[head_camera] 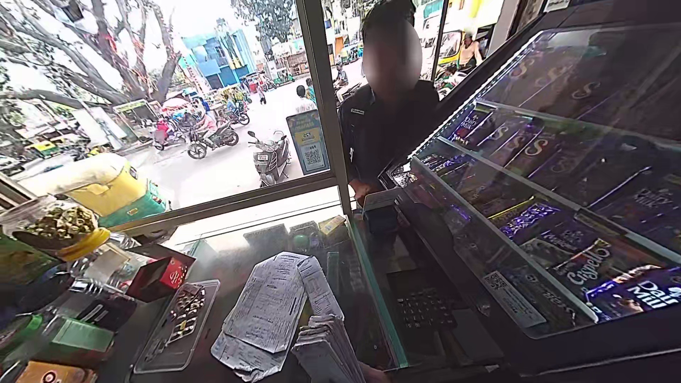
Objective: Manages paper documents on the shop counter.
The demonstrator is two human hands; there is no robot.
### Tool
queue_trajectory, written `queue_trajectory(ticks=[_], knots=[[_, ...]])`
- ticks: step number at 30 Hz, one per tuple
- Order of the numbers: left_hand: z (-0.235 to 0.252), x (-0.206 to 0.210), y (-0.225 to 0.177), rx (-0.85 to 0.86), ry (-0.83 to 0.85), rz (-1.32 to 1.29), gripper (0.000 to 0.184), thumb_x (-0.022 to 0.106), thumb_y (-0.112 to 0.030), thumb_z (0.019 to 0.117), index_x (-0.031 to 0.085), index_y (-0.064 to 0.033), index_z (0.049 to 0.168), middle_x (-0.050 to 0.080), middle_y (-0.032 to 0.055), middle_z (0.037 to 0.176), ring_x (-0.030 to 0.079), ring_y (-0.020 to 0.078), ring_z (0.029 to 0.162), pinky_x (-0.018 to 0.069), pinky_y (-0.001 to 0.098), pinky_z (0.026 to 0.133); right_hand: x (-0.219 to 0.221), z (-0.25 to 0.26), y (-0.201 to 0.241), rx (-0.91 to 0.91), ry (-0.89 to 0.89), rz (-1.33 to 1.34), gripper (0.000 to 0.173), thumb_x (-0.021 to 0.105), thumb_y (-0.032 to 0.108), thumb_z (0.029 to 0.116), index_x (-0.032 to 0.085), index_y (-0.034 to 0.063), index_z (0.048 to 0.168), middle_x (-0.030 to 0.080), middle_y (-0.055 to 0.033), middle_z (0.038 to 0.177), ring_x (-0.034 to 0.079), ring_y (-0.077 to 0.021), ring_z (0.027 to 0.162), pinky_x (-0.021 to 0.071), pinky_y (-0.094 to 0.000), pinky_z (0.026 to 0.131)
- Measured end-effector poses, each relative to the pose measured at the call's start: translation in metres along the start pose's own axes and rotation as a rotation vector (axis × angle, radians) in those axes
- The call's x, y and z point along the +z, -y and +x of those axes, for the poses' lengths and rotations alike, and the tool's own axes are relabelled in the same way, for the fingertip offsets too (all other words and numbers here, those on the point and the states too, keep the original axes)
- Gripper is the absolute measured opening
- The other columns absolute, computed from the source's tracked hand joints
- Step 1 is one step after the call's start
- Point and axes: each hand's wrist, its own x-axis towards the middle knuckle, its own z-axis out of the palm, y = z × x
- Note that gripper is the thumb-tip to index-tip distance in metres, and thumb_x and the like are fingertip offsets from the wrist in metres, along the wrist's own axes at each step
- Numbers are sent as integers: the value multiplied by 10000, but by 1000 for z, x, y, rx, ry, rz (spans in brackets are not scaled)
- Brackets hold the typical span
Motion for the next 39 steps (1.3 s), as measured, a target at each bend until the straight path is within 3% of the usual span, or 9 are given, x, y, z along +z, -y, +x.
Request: queue_trajectory(ticks=[3,6,8,11,17,24,33,36,39], knots=[[2,57,-21,-208,-275,-11,240,289,-48,1064,479,27,1190,698,70,1033,673,30,979,542,193,905,3,-7,3,-74,-50,-294,413,762,296,904,680,-65,1086,732,-125,929,705,-94,866,578,-294,819],[9,-16,31,43,146,-125,320,472,-275,1061,579,-29,1237,723,72,1112,692,128,1049,568,310,901,-4,-8,12,-141,-120,-602,598,762,359,909,635,-54,1322,764,-177,944,750,-210,799,612,-399,730],[-10,-10,24,-97,49,-157,269,636,-369,984,704,-173,1155,758,29,1080,716,133,1023,584,362,923,-13,-6,12,-163,-181,-677,590,776,320,912,618,7,1388,781,-134,963,755,-177,796,624,-369,732],[-14,-1,14,-233,-74,-115,259,618,-354,996,720,-138,1096,769,69,1004,739,158,942,604,385,883,-23,-2,11,-213,-233,-663,483,774,313,922,680,75,1332,788,-60,955,741,-92,779,629,-285,711],[2,15,-9,-221,-196,-244,322,533,-343,1009,658,-67,1119,751,148,931,754,213,804,640,375,700,-35,-3,28,-358,-232,-458,112,701,171,971,718,123,1071,779,19,985,744,-60,898,630,-211,808],[11,21,-10,-177,-111,-411,357,779,-279,870,678,-39,1114,743,188,978,756,246,881,633,414,788,-26,3,37,-437,-155,-371,155,696,64,962,705,109,1109,760,-46,1089,740,-164,1038,637,-283,883],[-2,29,-14,-244,-176,-284,365,724,-231,938,579,-34,1209,754,166,1001,762,231,894,639,403,807,-30,1,25,-507,-179,-740,43,625,137,984,654,158,961,740,40,1026,666,-72,1009,522,-205,901],[-8,31,-9,-260,-174,-237,255,659,-137,973,586,-25,1190,761,148,981,765,213,868,641,383,797,-27,-6,25,-300,-145,-491,58,576,185,1020,600,172,968,675,46,967,643,-40,964,512,-188,875],[-11,27,-4,-257,-147,-264,276,718,-154,941,629,-38,1176,763,154,995,766,222,879,639,388,810,-37,-5,27,-36,-72,164,47,671,114,960,667,158,972,674,15,921,628,-22,819,513,-155,696]])
